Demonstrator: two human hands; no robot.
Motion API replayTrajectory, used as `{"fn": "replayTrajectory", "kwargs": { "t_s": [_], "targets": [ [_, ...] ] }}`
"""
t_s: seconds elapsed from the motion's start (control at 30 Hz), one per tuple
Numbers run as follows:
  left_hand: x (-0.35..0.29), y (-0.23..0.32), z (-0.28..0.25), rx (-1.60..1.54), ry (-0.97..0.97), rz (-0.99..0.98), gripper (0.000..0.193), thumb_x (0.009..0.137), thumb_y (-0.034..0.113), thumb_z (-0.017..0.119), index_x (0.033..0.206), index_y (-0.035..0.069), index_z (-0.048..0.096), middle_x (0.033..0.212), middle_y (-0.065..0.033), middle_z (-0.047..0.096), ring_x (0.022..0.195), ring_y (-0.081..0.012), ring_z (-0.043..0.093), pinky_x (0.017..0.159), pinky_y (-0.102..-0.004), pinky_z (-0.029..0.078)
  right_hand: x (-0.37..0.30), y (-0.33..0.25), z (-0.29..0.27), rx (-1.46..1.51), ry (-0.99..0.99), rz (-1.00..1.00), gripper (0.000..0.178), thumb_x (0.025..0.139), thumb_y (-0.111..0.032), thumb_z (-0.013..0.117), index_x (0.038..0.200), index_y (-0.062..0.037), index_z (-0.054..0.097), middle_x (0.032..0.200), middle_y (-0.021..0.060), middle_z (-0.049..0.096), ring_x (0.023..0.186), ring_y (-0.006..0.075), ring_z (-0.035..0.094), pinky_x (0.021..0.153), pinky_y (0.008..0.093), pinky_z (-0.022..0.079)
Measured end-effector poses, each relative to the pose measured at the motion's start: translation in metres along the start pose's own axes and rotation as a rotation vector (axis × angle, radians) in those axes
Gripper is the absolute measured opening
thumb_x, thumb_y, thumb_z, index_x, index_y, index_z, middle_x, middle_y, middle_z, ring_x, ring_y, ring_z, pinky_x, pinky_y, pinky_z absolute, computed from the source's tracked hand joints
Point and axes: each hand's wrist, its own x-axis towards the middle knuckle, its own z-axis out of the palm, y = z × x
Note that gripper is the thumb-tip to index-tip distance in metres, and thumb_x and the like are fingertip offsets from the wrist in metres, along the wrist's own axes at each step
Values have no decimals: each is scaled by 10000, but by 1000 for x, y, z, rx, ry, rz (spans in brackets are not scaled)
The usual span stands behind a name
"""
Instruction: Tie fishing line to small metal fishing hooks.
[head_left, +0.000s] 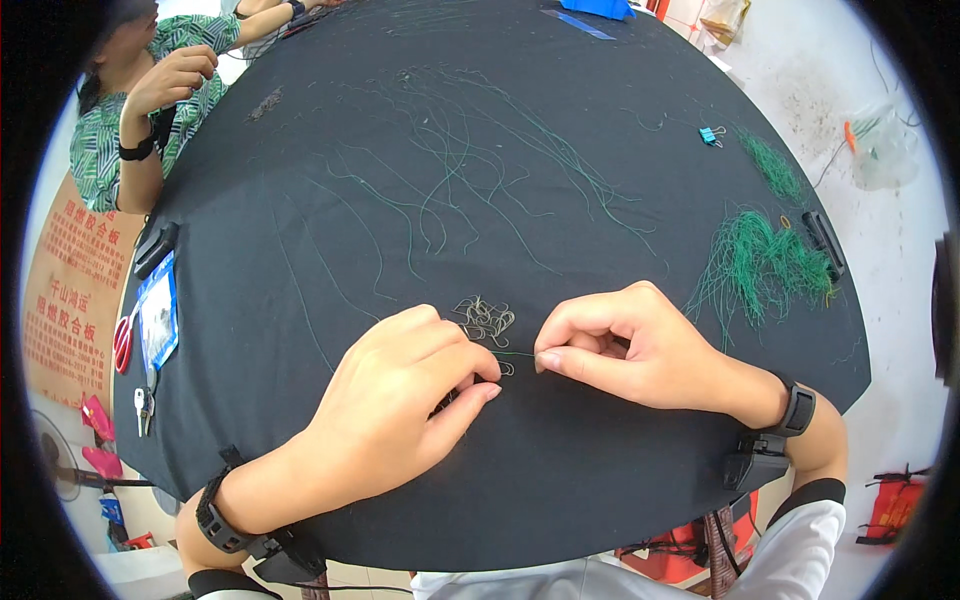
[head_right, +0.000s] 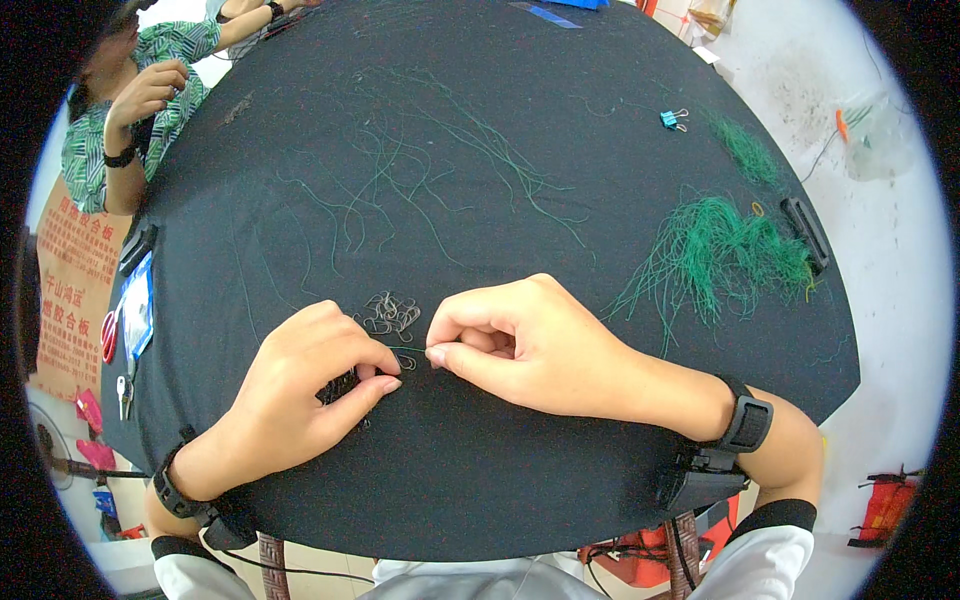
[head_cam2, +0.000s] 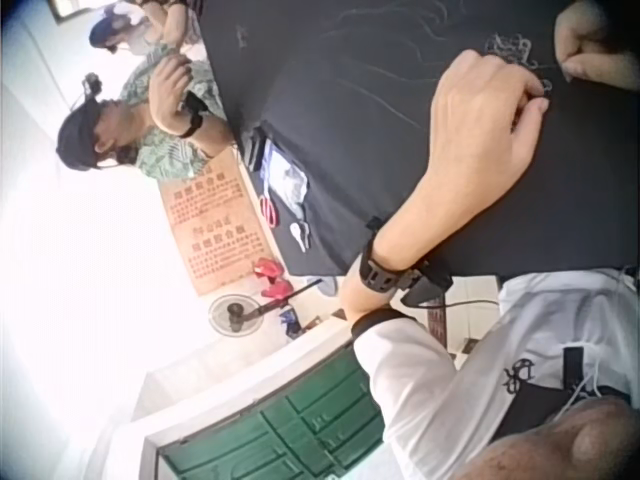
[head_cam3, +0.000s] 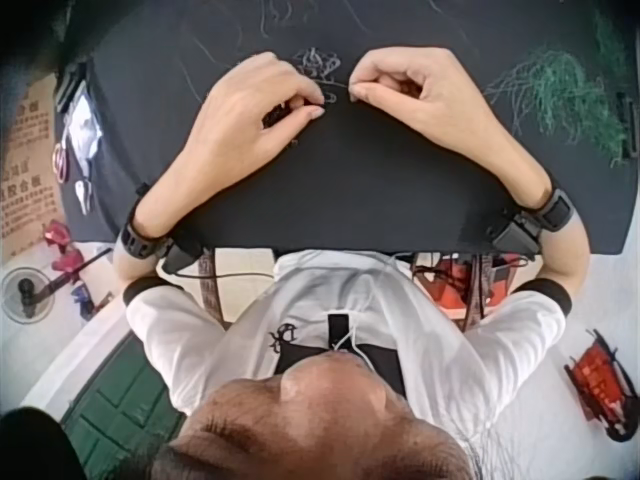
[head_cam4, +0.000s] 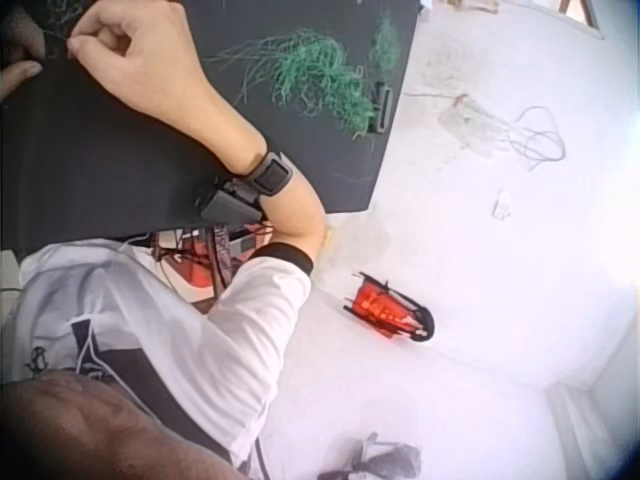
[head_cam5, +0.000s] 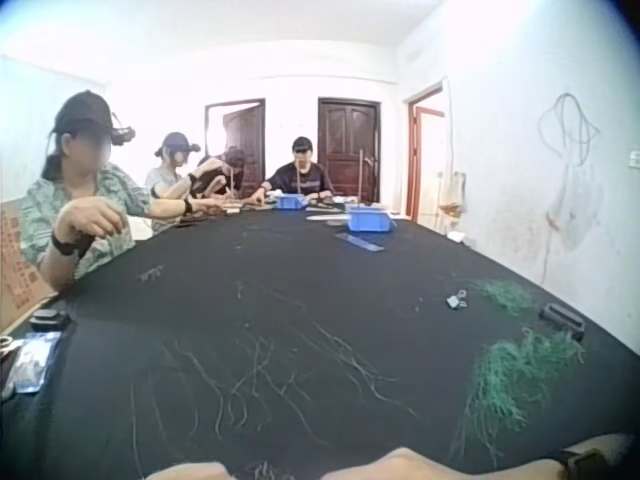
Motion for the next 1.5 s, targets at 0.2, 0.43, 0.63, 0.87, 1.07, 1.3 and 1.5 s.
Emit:
{"fn": "replayTrajectory", "kwargs": {
  "t_s": [0.2,0.43,0.63,0.87,1.07,1.3,1.5],
  "targets": [
    [1,7,-6,76,62,-75,157,694,67,746,764,45,607,674,-63,527,652,-234,506,607,-338,393,-1,1,-1,8,-8,-3,72,863,-68,622,875,-21,675,669,-28,609,536,-7,436,477,189,326],
    [0,8,-4,60,0,-99,150,696,66,742,761,54,607,695,-63,532,675,-233,503,624,-334,392,-1,1,-1,-16,-19,-32,75,865,-68,620,880,-17,673,665,-22,604,533,-2,432,476,192,324],
    [0,5,-1,-5,-20,-34,138,706,52,730,801,51,630,731,-62,558,700,-235,530,643,-332,416,-1,0,-2,-13,-34,-20,75,865,-73,625,878,-17,672,652,-22,597,526,-2,425,470,195,316],
    [0,9,-2,-21,-3,4,162,695,55,742,820,44,639,769,-75,570,730,-247,541,646,-339,423,0,-1,-1,-12,-27,-16,69,858,-81,630,864,-20,662,613,-15,553,519,8,411,469,210,319],
    [0,16,-6,17,-52,-97,171,680,72,760,775,49,620,762,-72,551,722,-245,515,658,-340,409,-1,0,-1,-26,-30,-9,70,864,-72,627,875,-20,673,650,-23,598,533,-5,434,475,192,325],
    [-2,10,-1,-16,-83,-62,181,683,88,764,779,53,615,755,-65,544,717,-239,510,655,-340,403,-1,-1,-3,-37,-43,-8,69,861,-70,628,871,-17,671,640,-23,588,532,-3,425,474,200,319],
    [1,17,0,-4,-20,-109,153,707,80,749,777,51,617,757,-63,546,723,-238,508,656,-339,401,-1,1,-2,-30,-38,-23,66,861,-63,626,868,-15,671,638,-20,588,524,-1,425,472,198,319]
  ]
}}
